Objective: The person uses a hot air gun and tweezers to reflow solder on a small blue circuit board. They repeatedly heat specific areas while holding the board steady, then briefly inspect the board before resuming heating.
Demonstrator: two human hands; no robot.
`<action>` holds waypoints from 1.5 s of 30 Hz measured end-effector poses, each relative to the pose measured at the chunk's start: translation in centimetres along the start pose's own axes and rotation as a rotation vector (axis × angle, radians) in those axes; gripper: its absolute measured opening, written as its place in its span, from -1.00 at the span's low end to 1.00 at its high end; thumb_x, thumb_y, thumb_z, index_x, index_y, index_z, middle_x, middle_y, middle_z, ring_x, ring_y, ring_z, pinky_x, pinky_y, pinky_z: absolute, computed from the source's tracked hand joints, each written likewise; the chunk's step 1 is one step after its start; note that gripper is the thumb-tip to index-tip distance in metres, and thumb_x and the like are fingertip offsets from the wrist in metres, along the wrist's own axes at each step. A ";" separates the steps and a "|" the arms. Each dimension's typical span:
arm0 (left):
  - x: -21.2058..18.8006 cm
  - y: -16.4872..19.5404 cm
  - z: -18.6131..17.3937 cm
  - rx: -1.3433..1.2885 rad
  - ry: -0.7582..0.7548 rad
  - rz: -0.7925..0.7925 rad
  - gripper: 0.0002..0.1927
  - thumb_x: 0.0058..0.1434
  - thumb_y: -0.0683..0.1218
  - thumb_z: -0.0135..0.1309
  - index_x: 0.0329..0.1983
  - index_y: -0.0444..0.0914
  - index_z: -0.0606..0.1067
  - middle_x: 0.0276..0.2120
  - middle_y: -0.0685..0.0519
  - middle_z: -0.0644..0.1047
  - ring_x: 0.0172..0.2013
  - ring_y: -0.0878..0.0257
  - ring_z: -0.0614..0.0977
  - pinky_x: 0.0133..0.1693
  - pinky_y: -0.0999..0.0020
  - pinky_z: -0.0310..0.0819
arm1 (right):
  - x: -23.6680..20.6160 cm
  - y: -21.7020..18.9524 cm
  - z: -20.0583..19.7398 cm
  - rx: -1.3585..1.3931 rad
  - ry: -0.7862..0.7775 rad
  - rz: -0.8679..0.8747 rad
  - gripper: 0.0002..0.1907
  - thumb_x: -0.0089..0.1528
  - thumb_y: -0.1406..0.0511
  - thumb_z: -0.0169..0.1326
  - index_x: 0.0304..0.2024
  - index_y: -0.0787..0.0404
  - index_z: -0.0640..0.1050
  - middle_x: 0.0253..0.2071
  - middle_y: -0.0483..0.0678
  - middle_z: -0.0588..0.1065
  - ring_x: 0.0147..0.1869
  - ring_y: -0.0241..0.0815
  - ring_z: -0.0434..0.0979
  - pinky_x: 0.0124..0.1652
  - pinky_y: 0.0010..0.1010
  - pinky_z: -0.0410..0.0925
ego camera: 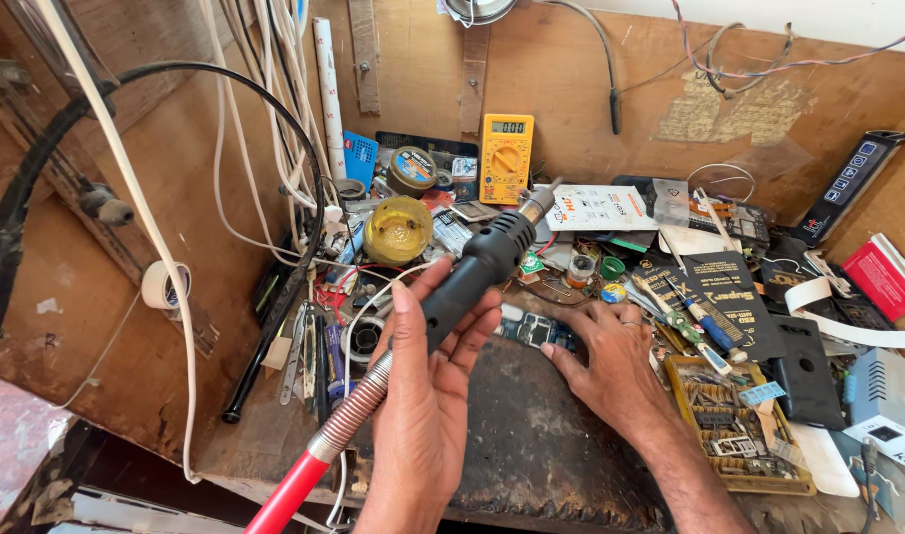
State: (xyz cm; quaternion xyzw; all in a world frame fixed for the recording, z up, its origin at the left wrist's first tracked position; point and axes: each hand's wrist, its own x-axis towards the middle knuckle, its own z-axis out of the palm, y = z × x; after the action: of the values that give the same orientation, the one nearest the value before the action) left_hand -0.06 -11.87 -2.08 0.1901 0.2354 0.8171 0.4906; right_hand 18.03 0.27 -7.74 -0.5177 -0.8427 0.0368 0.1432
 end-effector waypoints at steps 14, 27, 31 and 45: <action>-0.6 0.8 0.1 0.347 0.059 0.046 -0.40 0.39 0.17 -0.14 0.17 -0.42 0.52 -0.15 -0.17 0.67 -0.19 0.16 0.72 -0.05 0.25 0.59 | -2.4 -0.1 -0.5 0.140 0.538 0.012 -0.67 0.21 0.17 0.30 -0.08 0.23 0.67 -0.18 0.01 0.60 0.02 -0.05 0.39 0.07 -0.16 0.21; -2.1 -1.4 -2.2 0.613 -0.041 0.223 -0.63 0.37 -0.02 0.04 0.02 -0.38 0.63 -0.01 -0.11 0.71 -0.01 0.20 0.72 0.09 0.25 0.59 | -6.8 -10.2 -3.8 0.204 0.744 -0.307 -0.46 0.03 0.39 0.37 0.09 0.16 0.59 -0.15 -0.04 0.52 -0.04 -0.02 0.45 -0.02 -0.19 0.30; -2.1 -0.9 -2.7 0.673 -0.028 0.221 -0.66 0.36 -0.04 0.05 0.02 -0.34 0.65 -0.02 -0.09 0.71 0.05 0.18 0.69 0.12 0.27 0.58 | -6.1 -11.6 -3.8 0.245 0.686 -0.309 -0.46 0.05 0.46 0.32 0.11 0.17 0.60 -0.21 -0.05 0.50 -0.10 -0.02 0.45 -0.06 -0.19 0.30; 0.2 0.7 -1.5 0.873 -0.386 0.599 -0.39 0.10 -0.10 0.39 0.23 -0.28 0.50 0.27 -0.15 0.50 0.31 0.01 0.56 0.34 0.12 0.42 | -3.9 -11.6 -5.9 0.282 0.796 -0.419 -0.40 -0.01 0.55 0.23 0.11 0.23 0.60 -0.23 -0.10 0.51 -0.13 -0.07 0.43 -0.04 -0.24 0.31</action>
State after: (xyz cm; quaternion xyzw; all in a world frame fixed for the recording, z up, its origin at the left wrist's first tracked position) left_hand -1.47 -12.28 -2.85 0.5799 0.3937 0.6979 0.1472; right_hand 11.29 -9.05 -0.45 -0.2858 -0.7956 -0.0802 0.5281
